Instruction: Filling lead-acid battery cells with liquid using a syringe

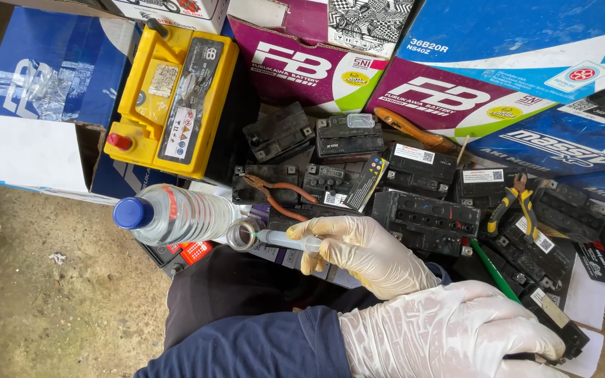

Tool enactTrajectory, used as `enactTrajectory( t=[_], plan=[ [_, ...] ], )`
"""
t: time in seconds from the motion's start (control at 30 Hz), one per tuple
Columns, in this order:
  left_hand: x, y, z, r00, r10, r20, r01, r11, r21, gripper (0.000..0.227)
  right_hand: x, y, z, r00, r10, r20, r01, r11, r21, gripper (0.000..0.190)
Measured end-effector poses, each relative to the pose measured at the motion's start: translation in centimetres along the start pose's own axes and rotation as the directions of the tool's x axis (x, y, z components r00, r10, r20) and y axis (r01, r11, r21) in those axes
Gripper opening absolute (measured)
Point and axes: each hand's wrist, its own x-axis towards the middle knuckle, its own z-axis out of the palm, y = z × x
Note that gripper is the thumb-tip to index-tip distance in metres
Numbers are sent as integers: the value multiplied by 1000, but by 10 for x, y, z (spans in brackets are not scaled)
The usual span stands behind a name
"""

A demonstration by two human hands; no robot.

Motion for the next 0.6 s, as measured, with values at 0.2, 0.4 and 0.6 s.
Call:
enactTrajectory(
  t=[0.2, 0.4, 0.6],
  plan=[
    [3, 1, -3, 999, 41, -29, -37, 992, 120, 19, 1, 2, -1, 1000, 14, -27, -13, 999, 42, 66],
    [5, 1, -5, 998, 61, -2, -59, 980, 190, 13, 0, 3, -2, 999, 21, -33, -18, 997, 73, 64],
    [6, -1, -4, 997, 54, 48, -60, 988, 141, 8, -1, 2, 0, 1000, -1, -17, 2, 996, 88, 61]
  ],
)
